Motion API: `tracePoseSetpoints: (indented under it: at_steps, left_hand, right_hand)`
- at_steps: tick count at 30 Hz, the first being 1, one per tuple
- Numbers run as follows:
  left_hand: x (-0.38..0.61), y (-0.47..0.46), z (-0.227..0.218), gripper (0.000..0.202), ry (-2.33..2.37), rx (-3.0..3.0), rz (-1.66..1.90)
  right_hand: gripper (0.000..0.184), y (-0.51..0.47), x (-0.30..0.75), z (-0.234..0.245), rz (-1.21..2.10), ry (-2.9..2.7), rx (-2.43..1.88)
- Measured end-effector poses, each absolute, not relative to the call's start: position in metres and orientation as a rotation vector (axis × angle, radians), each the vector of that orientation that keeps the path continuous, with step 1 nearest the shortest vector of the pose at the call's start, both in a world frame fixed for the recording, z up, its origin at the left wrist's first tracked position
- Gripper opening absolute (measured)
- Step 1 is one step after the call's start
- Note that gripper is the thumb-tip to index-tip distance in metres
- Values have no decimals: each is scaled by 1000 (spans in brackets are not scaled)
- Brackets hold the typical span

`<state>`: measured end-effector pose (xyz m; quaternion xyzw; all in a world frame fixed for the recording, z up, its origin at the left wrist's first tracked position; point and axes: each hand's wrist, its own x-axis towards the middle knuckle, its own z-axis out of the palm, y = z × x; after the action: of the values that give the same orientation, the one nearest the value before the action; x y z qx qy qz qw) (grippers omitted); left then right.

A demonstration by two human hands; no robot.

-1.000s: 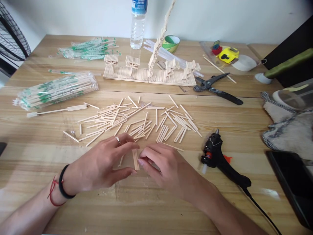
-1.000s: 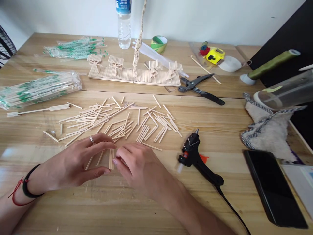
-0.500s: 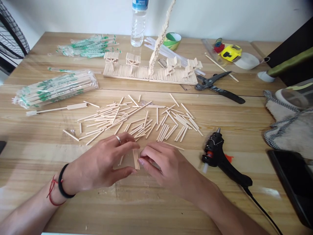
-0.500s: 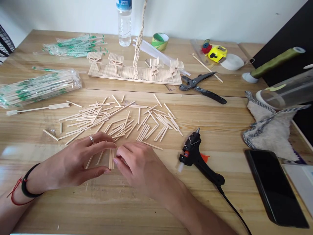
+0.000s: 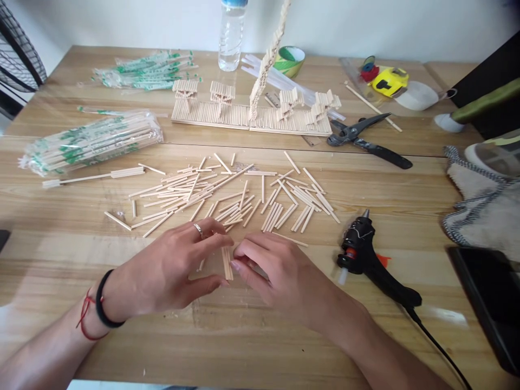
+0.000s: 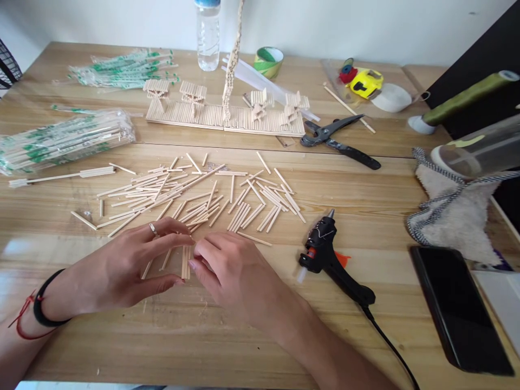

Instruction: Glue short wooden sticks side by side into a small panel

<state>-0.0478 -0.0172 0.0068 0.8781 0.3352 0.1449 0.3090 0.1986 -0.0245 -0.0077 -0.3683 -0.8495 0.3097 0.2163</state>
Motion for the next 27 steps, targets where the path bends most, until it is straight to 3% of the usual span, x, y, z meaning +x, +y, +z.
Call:
tracePoseSetpoints:
  at_steps: [27]
  left_hand:
    - [-47,-19,9,42,884,2318,346]
  right_hand:
    - [14,-25,199,-10,876,-2363,-1021]
